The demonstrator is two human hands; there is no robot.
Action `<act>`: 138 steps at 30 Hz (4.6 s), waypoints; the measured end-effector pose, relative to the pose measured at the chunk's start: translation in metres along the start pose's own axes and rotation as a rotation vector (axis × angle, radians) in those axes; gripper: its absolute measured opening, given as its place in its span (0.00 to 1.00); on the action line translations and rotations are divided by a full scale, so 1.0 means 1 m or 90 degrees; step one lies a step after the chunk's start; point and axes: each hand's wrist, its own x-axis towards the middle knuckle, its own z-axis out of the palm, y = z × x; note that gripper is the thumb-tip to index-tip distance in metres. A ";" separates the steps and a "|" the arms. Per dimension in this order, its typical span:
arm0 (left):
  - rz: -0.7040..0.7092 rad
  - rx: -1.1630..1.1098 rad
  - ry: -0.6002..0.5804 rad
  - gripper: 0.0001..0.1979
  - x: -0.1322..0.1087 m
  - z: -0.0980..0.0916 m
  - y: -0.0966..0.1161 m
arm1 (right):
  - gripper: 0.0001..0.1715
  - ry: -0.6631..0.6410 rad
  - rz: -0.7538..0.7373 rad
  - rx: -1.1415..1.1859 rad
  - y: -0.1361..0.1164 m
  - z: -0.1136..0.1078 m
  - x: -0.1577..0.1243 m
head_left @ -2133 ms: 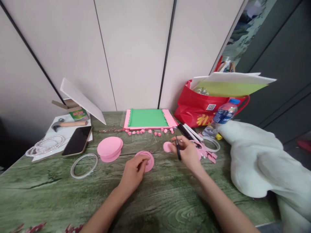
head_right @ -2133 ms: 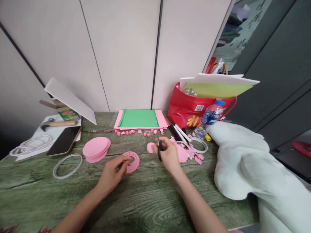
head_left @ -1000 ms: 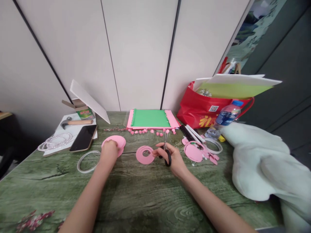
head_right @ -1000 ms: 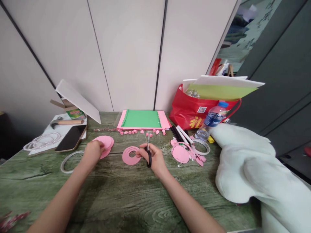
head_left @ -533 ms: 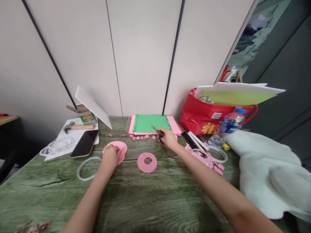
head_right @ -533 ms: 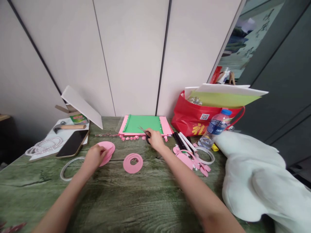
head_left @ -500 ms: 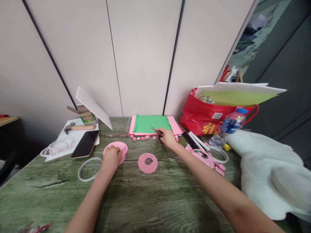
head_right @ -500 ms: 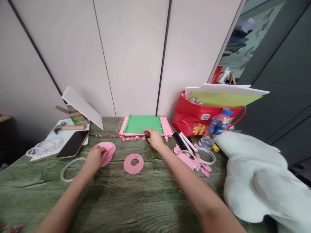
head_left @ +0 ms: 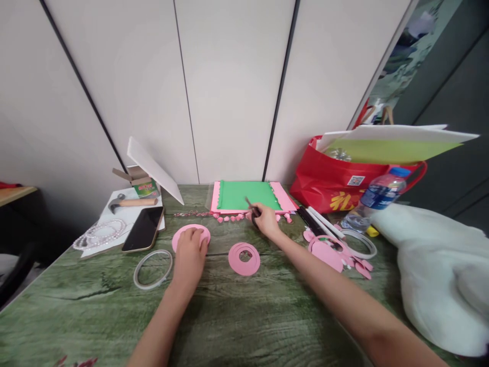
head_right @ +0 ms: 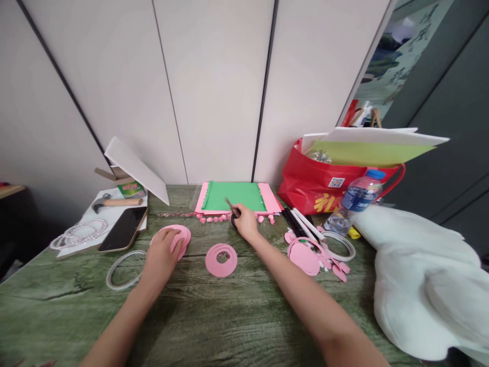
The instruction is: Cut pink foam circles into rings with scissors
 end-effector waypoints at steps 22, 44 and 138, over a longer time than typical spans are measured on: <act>0.077 -0.463 0.086 0.07 -0.012 0.000 0.042 | 0.23 -0.208 0.175 0.486 -0.060 0.027 -0.069; -0.084 -0.636 0.005 0.07 -0.009 -0.008 0.043 | 0.20 -0.232 0.228 0.516 -0.057 0.014 -0.062; 0.047 -0.534 0.053 0.05 -0.008 -0.016 0.042 | 0.23 -0.163 -0.072 0.271 -0.063 0.022 -0.071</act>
